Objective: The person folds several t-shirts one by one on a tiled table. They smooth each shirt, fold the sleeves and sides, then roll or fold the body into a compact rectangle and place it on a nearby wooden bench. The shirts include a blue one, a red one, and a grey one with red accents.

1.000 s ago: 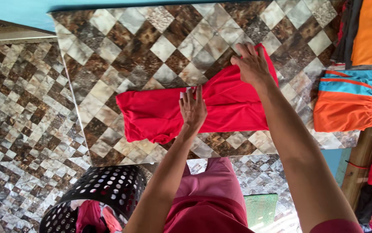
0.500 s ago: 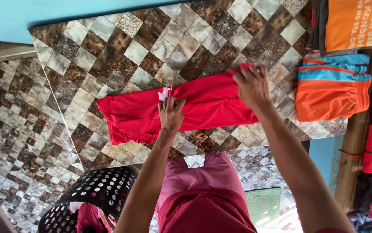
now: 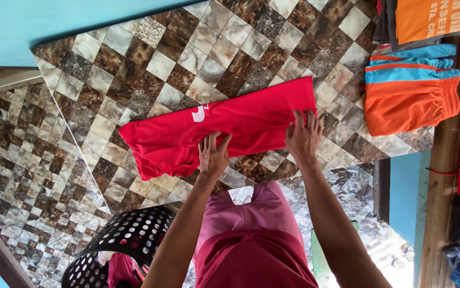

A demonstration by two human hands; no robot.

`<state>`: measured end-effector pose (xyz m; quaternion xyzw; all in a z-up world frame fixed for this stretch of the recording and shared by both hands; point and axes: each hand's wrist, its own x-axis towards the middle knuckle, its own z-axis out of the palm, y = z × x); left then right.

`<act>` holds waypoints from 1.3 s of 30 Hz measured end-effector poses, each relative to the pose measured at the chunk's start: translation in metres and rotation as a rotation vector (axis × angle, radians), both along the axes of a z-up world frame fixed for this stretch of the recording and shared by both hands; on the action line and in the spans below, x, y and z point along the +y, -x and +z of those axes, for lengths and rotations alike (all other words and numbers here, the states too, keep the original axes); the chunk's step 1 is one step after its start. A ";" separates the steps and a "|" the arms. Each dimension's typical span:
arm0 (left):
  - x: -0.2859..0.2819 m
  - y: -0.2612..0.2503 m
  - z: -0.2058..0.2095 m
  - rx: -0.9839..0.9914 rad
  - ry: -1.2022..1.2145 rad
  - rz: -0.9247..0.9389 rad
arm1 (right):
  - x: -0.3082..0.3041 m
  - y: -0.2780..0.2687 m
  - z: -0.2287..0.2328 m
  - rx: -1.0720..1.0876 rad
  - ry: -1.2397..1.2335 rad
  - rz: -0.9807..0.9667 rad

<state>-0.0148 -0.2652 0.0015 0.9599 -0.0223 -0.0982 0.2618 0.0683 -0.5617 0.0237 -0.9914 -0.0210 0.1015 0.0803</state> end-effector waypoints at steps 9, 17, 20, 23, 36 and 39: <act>0.047 0.065 0.028 0.089 -0.015 0.226 | 0.023 0.015 -0.002 0.156 0.120 -0.141; 0.102 0.118 0.045 0.035 -0.158 0.428 | 0.178 0.078 -0.002 0.420 -0.369 0.226; 0.118 0.128 0.036 0.116 -0.092 0.456 | 0.234 0.104 0.003 0.257 -0.349 0.426; 0.132 0.132 0.026 0.208 0.002 0.471 | 0.260 0.120 -0.002 0.172 -0.324 0.463; 0.166 0.138 0.060 -0.021 0.216 0.220 | 0.295 0.131 0.024 0.256 -0.413 0.581; 0.171 0.131 0.066 -0.078 0.231 0.152 | 0.311 0.141 0.023 0.140 -0.321 0.574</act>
